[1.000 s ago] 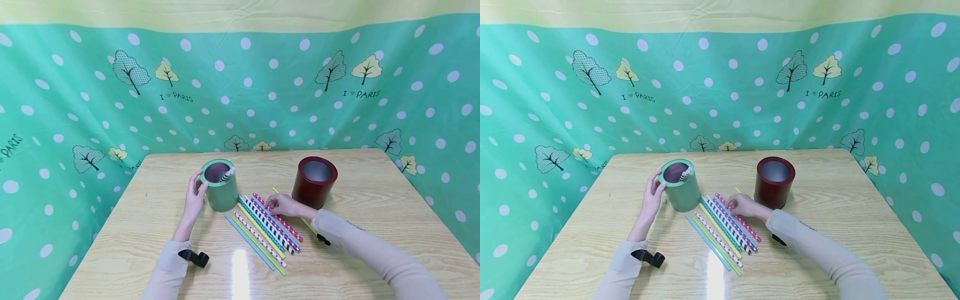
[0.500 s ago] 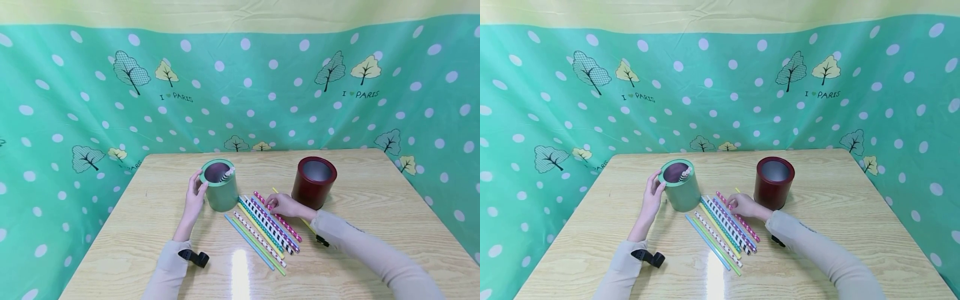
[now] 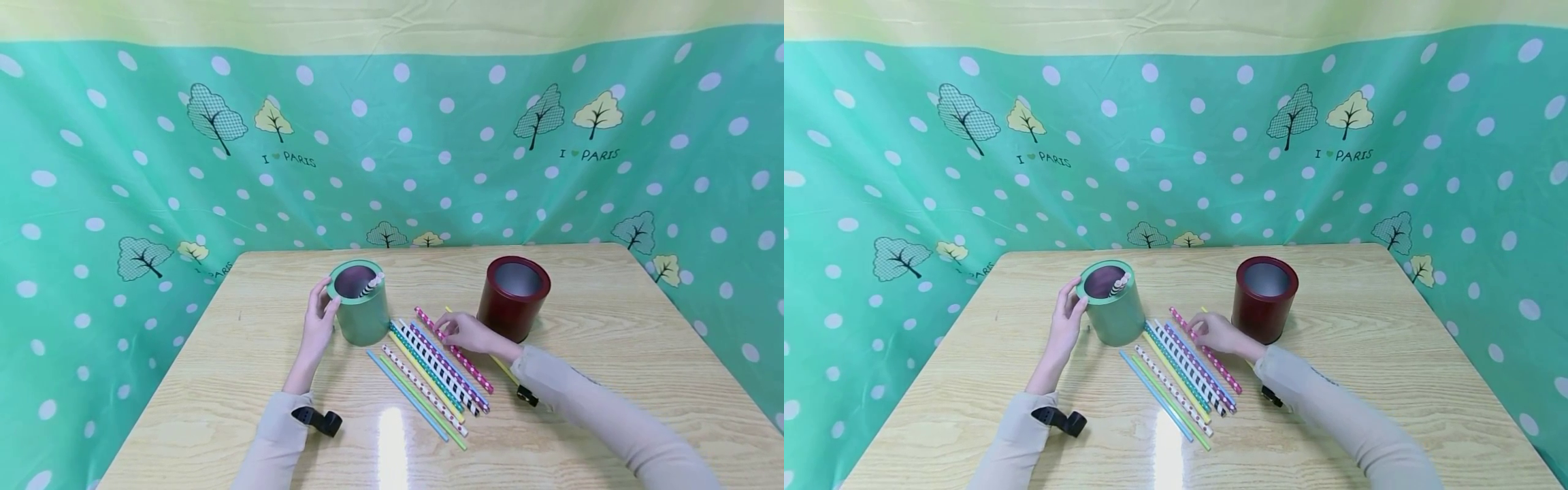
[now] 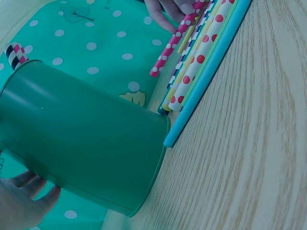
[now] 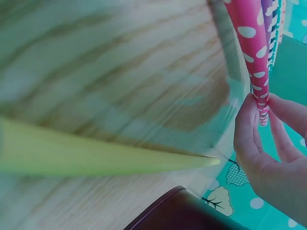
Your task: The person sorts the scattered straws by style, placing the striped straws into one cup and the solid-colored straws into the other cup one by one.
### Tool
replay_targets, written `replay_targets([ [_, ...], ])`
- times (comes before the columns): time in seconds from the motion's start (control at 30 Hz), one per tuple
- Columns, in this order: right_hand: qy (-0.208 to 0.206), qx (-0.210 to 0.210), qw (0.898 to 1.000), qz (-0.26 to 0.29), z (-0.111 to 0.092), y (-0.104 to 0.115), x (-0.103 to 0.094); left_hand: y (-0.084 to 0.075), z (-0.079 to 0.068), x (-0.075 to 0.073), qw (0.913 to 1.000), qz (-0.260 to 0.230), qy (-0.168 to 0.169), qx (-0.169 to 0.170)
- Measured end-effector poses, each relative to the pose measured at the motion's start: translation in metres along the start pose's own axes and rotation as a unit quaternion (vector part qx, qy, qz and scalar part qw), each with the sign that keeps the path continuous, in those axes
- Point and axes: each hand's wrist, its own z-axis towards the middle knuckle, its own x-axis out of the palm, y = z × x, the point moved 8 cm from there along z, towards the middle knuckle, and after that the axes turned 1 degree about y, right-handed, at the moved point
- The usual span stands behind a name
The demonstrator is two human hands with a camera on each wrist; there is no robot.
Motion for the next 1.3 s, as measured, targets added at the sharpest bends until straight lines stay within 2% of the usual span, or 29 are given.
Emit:
replay_targets([
  [0.27,-0.015,0.006,1.000,0.012,0.000,0.002,-0.005,0.000,0.000,0.001,0.9999,-0.006,-0.001,-0.009],
  [0.5,-0.032,0.013,0.997,0.064,0.001,0.009,-0.012,0.000,0.000,0.000,1.0000,-0.001,0.000,-0.001],
  [0.8,-0.056,0.012,0.993,0.102,0.002,0.018,-0.019,0.020,0.006,-0.005,1.0000,-0.004,-0.003,0.003],
  [1.0,-0.080,0.010,0.989,0.126,0.005,0.022,-0.024,0.023,0.006,-0.005,0.9999,-0.002,-0.007,0.015],
  [1.07,-0.086,0.009,0.987,0.133,0.005,0.026,-0.026,0.023,0.006,-0.005,0.9998,-0.004,-0.007,0.016],
  [1.2,-0.102,0.000,0.984,0.145,-0.002,0.050,-0.033,0.023,0.006,-0.005,0.9999,-0.003,-0.005,0.015],
  [1.3,-0.123,-0.005,0.980,0.158,-0.003,0.056,-0.037,0.020,0.005,-0.005,1.0000,-0.001,-0.004,0.008],
])
